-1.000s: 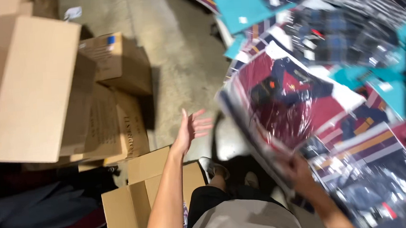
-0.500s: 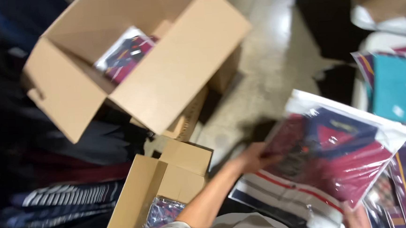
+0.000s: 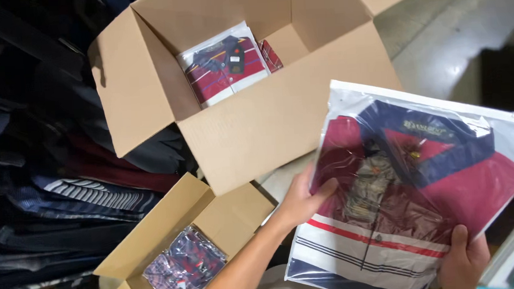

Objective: The person picks up packaged shirts from a table and places them into cardboard boxes on the floor.

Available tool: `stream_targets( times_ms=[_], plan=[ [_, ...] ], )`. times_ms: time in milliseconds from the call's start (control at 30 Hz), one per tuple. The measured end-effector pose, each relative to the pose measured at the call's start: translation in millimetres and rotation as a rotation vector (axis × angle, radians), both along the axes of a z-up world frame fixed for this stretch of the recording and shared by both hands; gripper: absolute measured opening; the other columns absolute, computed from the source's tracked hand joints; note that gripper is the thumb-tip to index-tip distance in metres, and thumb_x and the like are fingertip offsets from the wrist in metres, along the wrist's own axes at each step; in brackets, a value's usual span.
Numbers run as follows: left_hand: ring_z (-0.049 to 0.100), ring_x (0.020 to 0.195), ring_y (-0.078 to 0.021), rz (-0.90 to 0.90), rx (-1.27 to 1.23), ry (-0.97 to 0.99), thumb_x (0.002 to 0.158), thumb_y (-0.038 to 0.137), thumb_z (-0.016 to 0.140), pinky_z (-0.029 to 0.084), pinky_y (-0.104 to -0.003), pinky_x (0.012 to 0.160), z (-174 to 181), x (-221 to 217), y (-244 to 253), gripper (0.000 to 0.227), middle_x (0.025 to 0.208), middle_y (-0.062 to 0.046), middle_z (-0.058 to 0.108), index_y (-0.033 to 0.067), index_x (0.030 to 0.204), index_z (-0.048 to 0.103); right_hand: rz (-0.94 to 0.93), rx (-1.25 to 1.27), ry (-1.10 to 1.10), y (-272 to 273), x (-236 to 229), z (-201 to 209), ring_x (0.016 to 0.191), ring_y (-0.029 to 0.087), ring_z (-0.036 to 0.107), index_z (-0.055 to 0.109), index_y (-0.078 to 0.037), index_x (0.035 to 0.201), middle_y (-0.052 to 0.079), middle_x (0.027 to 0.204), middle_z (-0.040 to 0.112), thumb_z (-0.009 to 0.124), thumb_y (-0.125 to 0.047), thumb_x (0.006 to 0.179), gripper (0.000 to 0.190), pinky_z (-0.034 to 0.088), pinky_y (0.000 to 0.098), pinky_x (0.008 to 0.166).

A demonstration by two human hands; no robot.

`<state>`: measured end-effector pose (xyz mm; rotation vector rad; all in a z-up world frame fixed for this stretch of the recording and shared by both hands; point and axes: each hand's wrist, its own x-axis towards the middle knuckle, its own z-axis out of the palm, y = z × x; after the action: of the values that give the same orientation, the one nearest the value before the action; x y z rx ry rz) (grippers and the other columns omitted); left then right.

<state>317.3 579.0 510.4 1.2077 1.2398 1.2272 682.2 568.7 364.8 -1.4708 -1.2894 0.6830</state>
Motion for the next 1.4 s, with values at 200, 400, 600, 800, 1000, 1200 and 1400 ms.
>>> stream_targets(
  times_ms=[200, 400, 600, 800, 1000, 1200, 1400],
  plan=[
    [0.072, 0.101, -0.0204, 0.066, -0.082, 0.134, 0.102, 0.046, 0.056, 0.056, -0.037, 0.089, 16, 2, 70, 0.046, 0.11, -0.005, 0.075, 0.0132, 0.133, 0.06, 0.152, -0.1, 0.059, 136, 13, 28, 0.105, 0.01, 0.049, 0.063, -0.003, 0.133, -0.001, 0.114, 0.057, 0.048, -0.009, 0.127, 0.016, 0.043, 0.0288, 0.094],
    [0.049, 0.058, -0.0056, 0.402, -0.135, 0.269, 0.103, 0.041, 0.058, 0.046, -0.027, 0.057, 29, -32, 99, 0.058, 0.08, 0.003, 0.071, 0.0111, 0.152, 0.055, 0.441, -0.234, -0.174, 228, -66, 119, 0.112, 0.029, 0.057, 0.062, 0.004, 0.143, 0.017, 0.123, 0.067, 0.044, -0.019, 0.117, 0.04, 0.041, 0.0429, 0.095],
    [0.08, 0.103, -0.0192, 0.669, -0.154, 0.231, 0.09, 0.039, 0.072, 0.068, -0.034, 0.09, 79, -105, 112, 0.056, 0.123, -0.009, 0.08, 0.0081, 0.136, 0.061, 0.825, -0.209, -0.252, 296, -186, 170, 0.118, 0.028, 0.061, 0.059, -0.001, 0.143, 0.013, 0.127, 0.068, 0.04, -0.026, 0.113, 0.043, 0.044, 0.043, 0.098],
    [0.078, 0.098, -0.0405, 0.787, -0.048, 0.507, 0.091, 0.033, 0.082, 0.061, -0.052, 0.081, 105, -201, 149, 0.038, 0.097, -0.021, 0.08, 0.0034, 0.109, 0.065, 0.956, -0.047, -0.278, 347, -310, 193, 0.087, 0.048, 0.062, 0.053, 0.002, 0.117, 0.033, 0.092, 0.062, 0.045, -0.031, 0.119, 0.034, 0.043, 0.0641, 0.081],
    [0.076, 0.1, -0.0468, 0.755, -0.323, 0.811, 0.088, 0.037, 0.082, 0.06, -0.06, 0.086, 43, -325, 233, 0.046, 0.096, -0.025, 0.077, 0.0016, 0.106, 0.06, 1.011, -0.186, -0.545, 444, -436, 177, 0.128, 0.048, 0.059, 0.06, -0.012, 0.141, 0.023, 0.127, 0.07, 0.048, -0.03, 0.117, 0.032, 0.043, 0.0646, 0.106],
    [0.074, 0.106, -0.0461, 0.61, -0.73, 0.953, 0.088, 0.033, 0.083, 0.062, -0.062, 0.086, -111, -431, 292, 0.052, 0.108, -0.021, 0.074, 0.0022, 0.122, 0.057, 1.148, -0.365, -0.557, 477, -531, 74, 0.137, 0.051, 0.053, 0.048, 0.0, 0.156, 0.033, 0.14, 0.062, 0.048, -0.022, 0.113, 0.048, 0.038, 0.0688, 0.112],
    [0.07, 0.117, -0.0506, 0.427, -0.939, 1.005, 0.097, 0.005, 0.059, 0.055, -0.067, 0.098, -182, -420, 306, 0.057, 0.126, -0.027, 0.068, -0.0161, 0.145, 0.037, 1.277, -0.65, -0.73, 478, -569, 3, 0.137, 0.047, 0.055, 0.051, -0.007, 0.15, 0.026, 0.143, 0.062, 0.053, -0.022, 0.107, 0.046, 0.043, 0.0609, 0.111]
  ],
)
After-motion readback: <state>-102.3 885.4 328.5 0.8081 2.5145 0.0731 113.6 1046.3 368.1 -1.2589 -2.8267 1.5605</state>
